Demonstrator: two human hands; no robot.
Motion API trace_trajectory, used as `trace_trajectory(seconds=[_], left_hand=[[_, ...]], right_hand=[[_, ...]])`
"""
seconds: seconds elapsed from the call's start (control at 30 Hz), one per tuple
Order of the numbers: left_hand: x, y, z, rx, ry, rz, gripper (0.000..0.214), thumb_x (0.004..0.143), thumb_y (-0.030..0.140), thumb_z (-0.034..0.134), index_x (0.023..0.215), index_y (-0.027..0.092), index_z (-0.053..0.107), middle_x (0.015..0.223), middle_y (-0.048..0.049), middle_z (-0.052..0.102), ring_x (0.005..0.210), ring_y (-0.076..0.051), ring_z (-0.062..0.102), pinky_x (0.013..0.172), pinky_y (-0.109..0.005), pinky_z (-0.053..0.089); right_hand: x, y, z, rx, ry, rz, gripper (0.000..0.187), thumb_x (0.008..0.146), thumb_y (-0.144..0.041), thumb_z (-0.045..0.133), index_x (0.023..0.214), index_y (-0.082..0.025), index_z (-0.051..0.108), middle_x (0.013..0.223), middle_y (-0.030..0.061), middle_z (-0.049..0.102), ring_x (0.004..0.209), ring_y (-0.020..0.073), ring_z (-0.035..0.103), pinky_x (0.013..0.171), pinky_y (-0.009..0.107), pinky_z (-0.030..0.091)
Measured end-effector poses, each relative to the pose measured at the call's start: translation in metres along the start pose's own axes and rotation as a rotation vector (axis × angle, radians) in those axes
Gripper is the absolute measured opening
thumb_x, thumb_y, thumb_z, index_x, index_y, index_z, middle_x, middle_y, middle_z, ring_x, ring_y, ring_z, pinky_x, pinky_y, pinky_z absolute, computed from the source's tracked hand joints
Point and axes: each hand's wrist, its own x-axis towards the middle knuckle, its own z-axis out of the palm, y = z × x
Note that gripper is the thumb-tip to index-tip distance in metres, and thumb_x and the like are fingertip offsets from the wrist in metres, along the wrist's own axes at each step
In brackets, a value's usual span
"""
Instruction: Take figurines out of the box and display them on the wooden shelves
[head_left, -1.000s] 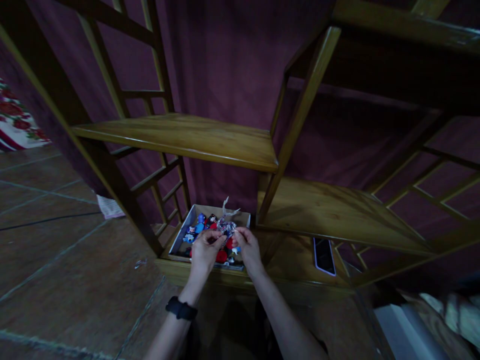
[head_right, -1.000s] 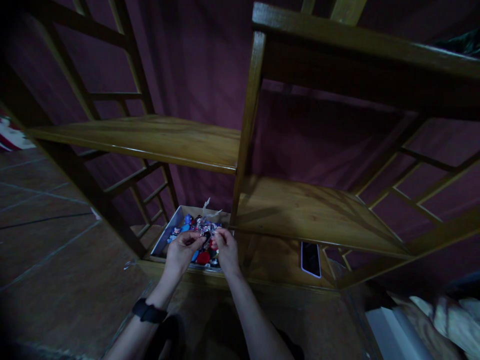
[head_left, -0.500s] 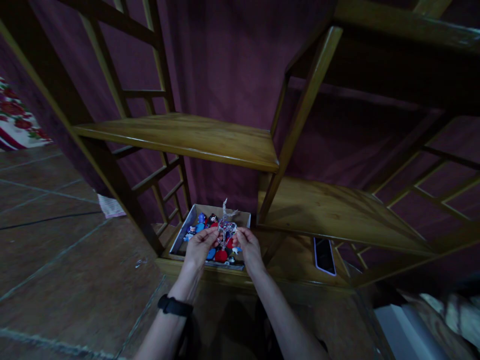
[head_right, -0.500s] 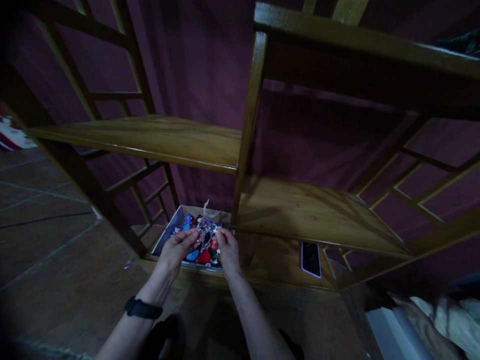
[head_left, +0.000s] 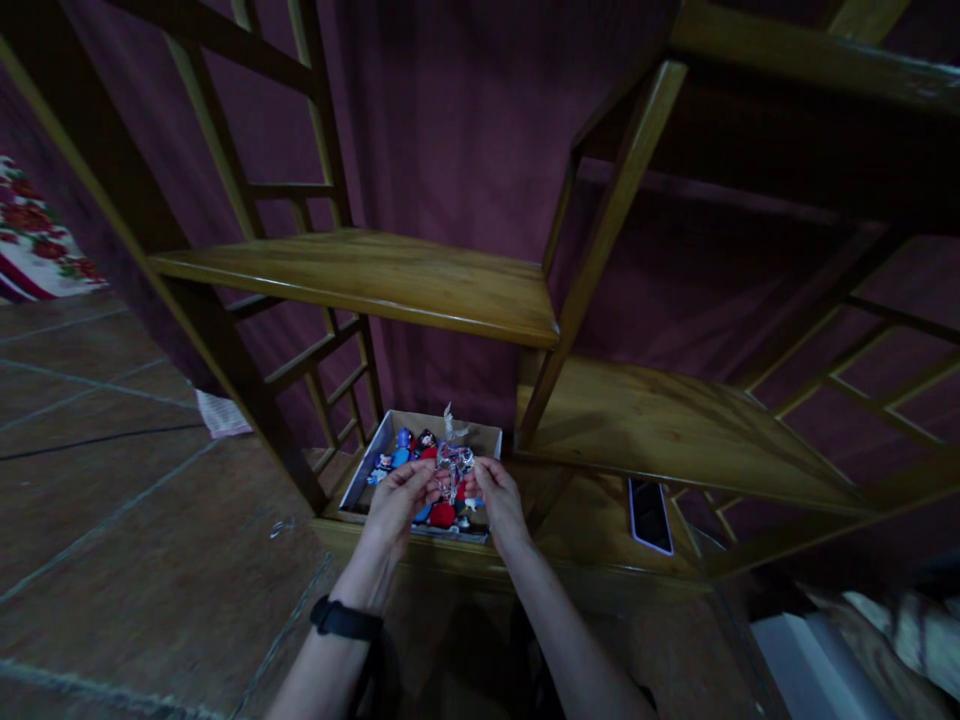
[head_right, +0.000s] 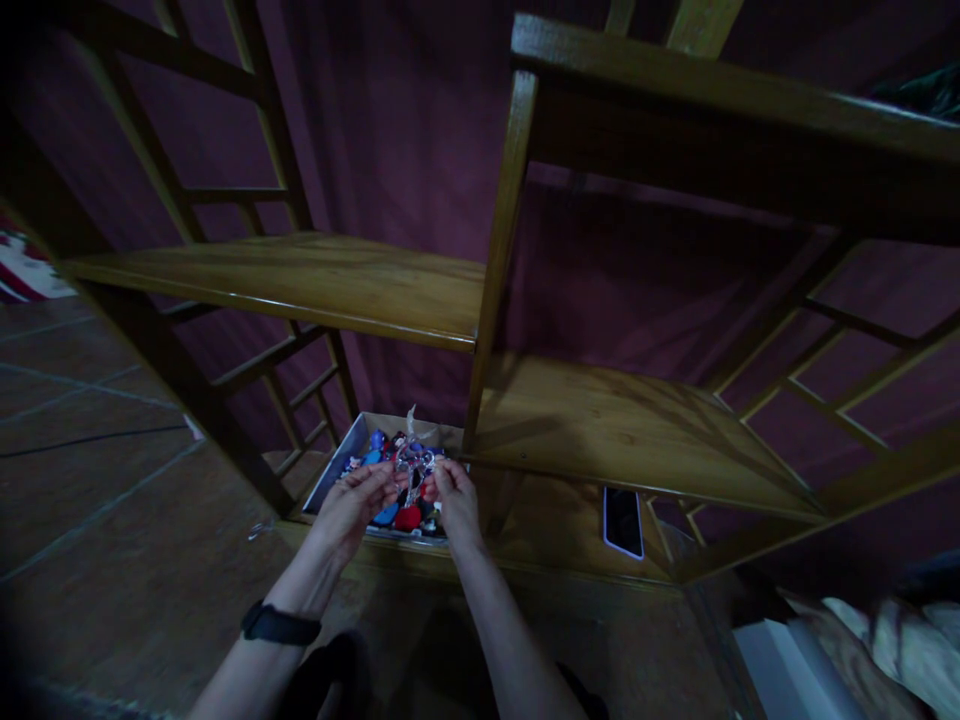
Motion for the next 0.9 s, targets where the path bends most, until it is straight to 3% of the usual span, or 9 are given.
trace_trajectory(seconds=[0.47, 0.9], left_hand=[[-0.0009, 0.0024, -0.0043, -0.162, -0.134, -0.2, 0.022, 0.07, 0.017, 0.069, 0.089, 0.016, 0.058, 0.089, -0.0103, 0.07, 0.077, -0.017, 0.067, 0.063, -0.023, 0.053], [-0.0022, 0.0032, -0.0032, -0.073, -0.132, -0.158, 0.022, 0.072, 0.013, 0.066, 0.093, 0.014, 0.059, 0.088, -0.0106, 0.07, 0.073, -0.014, 0.067, 0.066, -0.023, 0.053]], right_hand=[[0.0025, 0.0044, -0.0025, 0.058, 0.003, 0.049, 0.03, 0.071, -0.045, 0.06, 0.087, -0.019, 0.061, 0.066, -0.0015, 0.06, 0.055, 0.0108, 0.054, 0.054, 0.023, 0.046], [0.0004, -0.001, -0.0033, 0.011, 0.043, 0.08, 0.032, 0.07, -0.048, 0.061, 0.089, -0.022, 0.064, 0.079, 0.0005, 0.065, 0.071, 0.0145, 0.059, 0.06, 0.024, 0.048]])
